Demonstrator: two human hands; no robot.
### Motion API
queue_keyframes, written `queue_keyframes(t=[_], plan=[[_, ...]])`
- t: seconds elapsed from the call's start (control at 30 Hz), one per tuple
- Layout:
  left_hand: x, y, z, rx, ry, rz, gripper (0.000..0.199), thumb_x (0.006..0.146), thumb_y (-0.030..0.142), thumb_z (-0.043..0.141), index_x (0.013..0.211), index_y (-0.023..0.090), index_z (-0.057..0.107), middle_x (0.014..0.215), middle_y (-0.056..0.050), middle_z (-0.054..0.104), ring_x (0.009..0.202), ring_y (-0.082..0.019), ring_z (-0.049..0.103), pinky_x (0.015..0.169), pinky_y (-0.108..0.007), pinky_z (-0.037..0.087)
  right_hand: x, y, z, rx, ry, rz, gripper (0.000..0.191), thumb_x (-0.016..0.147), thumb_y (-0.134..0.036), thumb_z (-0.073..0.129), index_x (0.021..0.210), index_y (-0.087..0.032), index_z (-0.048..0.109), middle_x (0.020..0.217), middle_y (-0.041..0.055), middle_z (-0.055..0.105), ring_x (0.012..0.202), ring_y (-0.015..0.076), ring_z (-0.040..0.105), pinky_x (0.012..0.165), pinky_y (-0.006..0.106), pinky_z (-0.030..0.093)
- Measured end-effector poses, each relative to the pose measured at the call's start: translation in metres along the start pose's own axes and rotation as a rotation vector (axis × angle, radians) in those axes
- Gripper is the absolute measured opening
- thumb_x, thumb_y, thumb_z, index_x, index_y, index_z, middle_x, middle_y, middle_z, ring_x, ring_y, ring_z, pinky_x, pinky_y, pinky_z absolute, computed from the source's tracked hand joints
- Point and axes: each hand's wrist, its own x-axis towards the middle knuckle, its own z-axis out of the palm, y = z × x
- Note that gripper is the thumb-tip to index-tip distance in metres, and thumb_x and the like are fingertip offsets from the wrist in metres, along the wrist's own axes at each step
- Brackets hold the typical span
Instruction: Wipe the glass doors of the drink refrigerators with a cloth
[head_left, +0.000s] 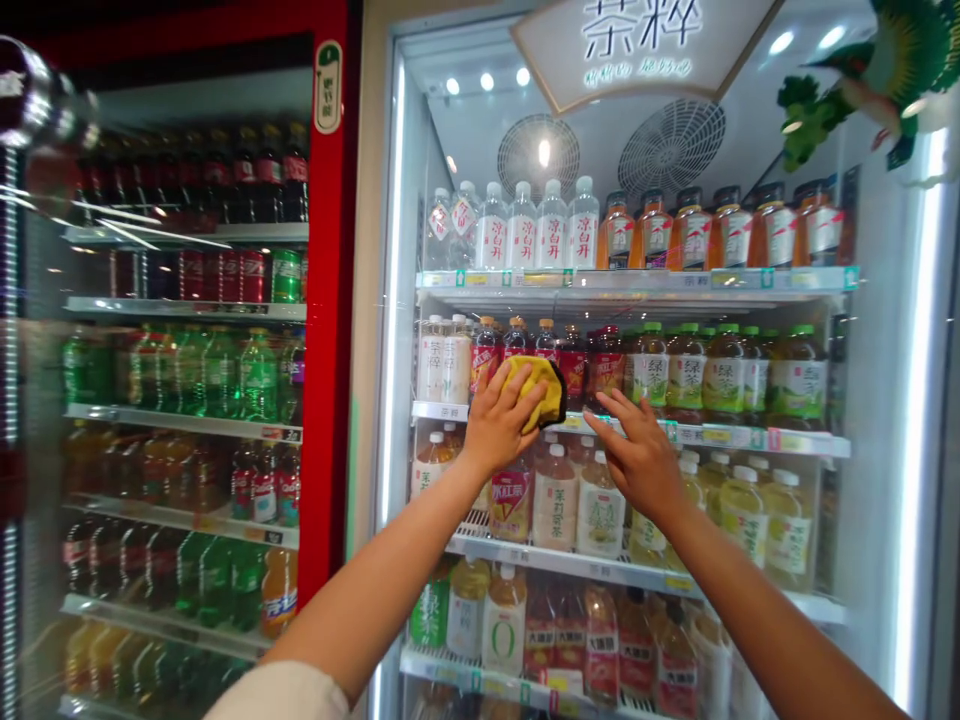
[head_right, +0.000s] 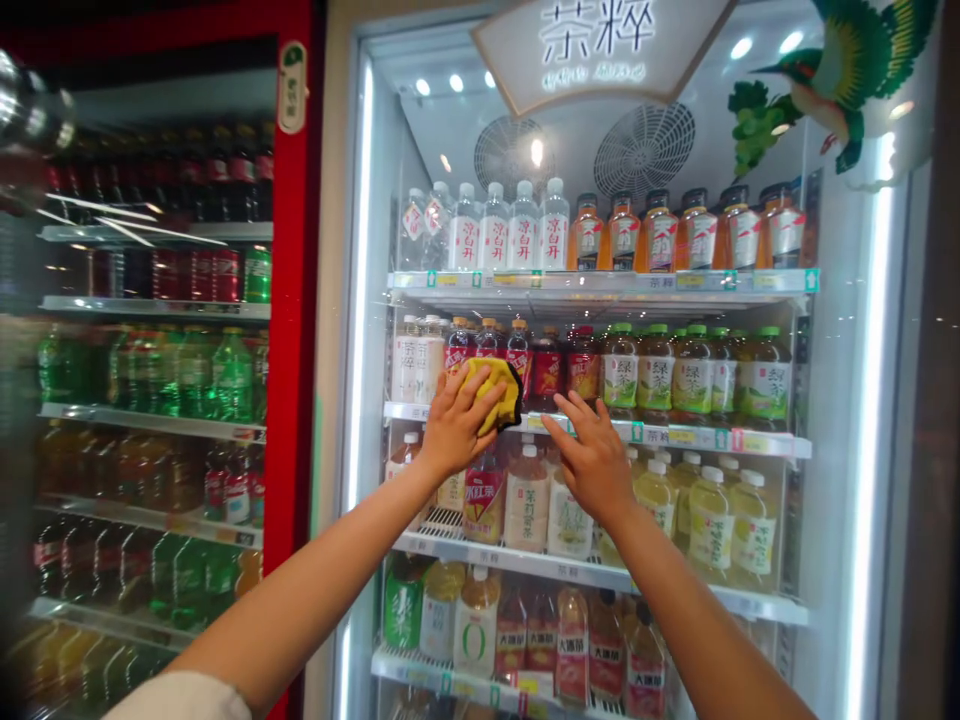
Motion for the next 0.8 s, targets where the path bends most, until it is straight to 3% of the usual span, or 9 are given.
queue_keyframes(t=[0.07,0.13,0.27,0.33,0.4,0.5,0.57,0.7,0.8], plan=[[0.024,-0.029,-0.009,0.02,0.036,-0.109,0.062,0.088,0.038,0.066,0.147,0.032,0.05,0.161,-0.004,0.043,0.154,-0.03,0.027,0.129,-0.056,0.012,0.004,-0.005,0.005,-0.003,-0.001,-0.004,0.059,0.087,-0.003,0.05,0.141,-0.026,0.056,0.154,0.0124,0.05,0.149,0.0319,0.039,0.119,0.066,0.034],[0.028,-0.058,-0.019,0.046,0.112,-0.269,0.055,0.091,0.036,0.063,0.144,0.03,0.053,0.158,-0.006,0.046,0.152,-0.031,0.031,0.129,-0.058,0.011,0.003,-0.009,0.007,-0.01,0.001,0.004,0.06,0.087,-0.004,0.051,0.143,-0.027,0.055,0.155,0.0122,0.049,0.149,0.0324,0.039,0.119,0.066,0.034],[-0.02,-0.079,-0.03,0.09,0.205,-0.428,0.05,0.095,0.031,0.057,0.144,0.022,0.054,0.156,-0.014,0.046,0.149,-0.035,0.033,0.126,-0.063,0.016,-0.002,-0.018,0.01,-0.024,0.015,0.033,0.057,0.088,-0.004,0.051,0.141,-0.026,0.057,0.154,0.0123,0.051,0.149,0.0328,0.038,0.118,0.066,0.036],[-0.052,-0.072,-0.029,0.098,0.183,-0.393,0.051,0.092,0.029,0.06,0.143,0.024,0.056,0.156,-0.013,0.047,0.15,-0.035,0.032,0.125,-0.061,0.021,-0.001,-0.024,0.014,-0.025,0.025,0.032,0.054,0.089,-0.005,0.051,0.138,-0.025,0.059,0.152,0.0132,0.052,0.149,0.033,0.039,0.118,0.066,0.036],[-0.071,-0.063,-0.026,0.083,0.086,-0.215,0.057,0.089,0.032,0.065,0.145,0.028,0.054,0.157,-0.01,0.047,0.152,-0.034,0.031,0.126,-0.059,0.022,0.007,-0.033,0.02,-0.018,0.027,0.012,0.051,0.09,-0.005,0.052,0.136,-0.023,0.06,0.151,0.0142,0.053,0.148,0.033,0.04,0.118,0.065,0.036],[-0.066,-0.066,-0.026,0.072,-0.029,-0.012,0.064,0.088,0.038,0.068,0.149,0.031,0.049,0.159,-0.008,0.045,0.153,-0.033,0.03,0.127,-0.059,0.015,0.023,-0.046,0.03,0.001,0.03,-0.021,0.052,0.089,-0.006,0.053,0.137,-0.023,0.059,0.151,0.0144,0.054,0.148,0.0326,0.041,0.118,0.066,0.036],[-0.049,-0.083,-0.031,0.079,-0.034,-0.01,0.062,0.089,0.039,0.066,0.149,0.033,0.049,0.159,-0.007,0.046,0.152,-0.031,0.032,0.128,-0.058,0.011,0.032,-0.056,0.035,0.016,0.038,-0.033,0.054,0.088,-0.005,0.052,0.139,-0.024,0.058,0.151,0.0141,0.054,0.148,0.0321,0.041,0.118,0.066,0.036],[-0.035,-0.121,-0.045,0.116,0.072,-0.264,0.053,0.094,0.035,0.057,0.147,0.031,0.052,0.159,-0.006,0.045,0.152,-0.03,0.033,0.128,-0.059,0.009,0.034,-0.073,0.038,0.032,0.037,-0.042,0.055,0.089,-0.005,0.051,0.141,-0.023,0.056,0.151,0.0145,0.054,0.149,0.0315,0.039,0.119,0.066,0.035],[-0.067,-0.127,-0.048,0.134,0.181,-0.474,0.049,0.098,0.032,0.05,0.146,0.025,0.053,0.159,-0.011,0.044,0.152,-0.031,0.031,0.127,-0.06,0.014,0.027,-0.083,0.034,0.025,0.028,-0.066,0.055,0.091,-0.006,0.05,0.143,-0.023,0.055,0.148,0.0148,0.057,0.149,0.0311,0.039,0.119,0.066,0.034]])
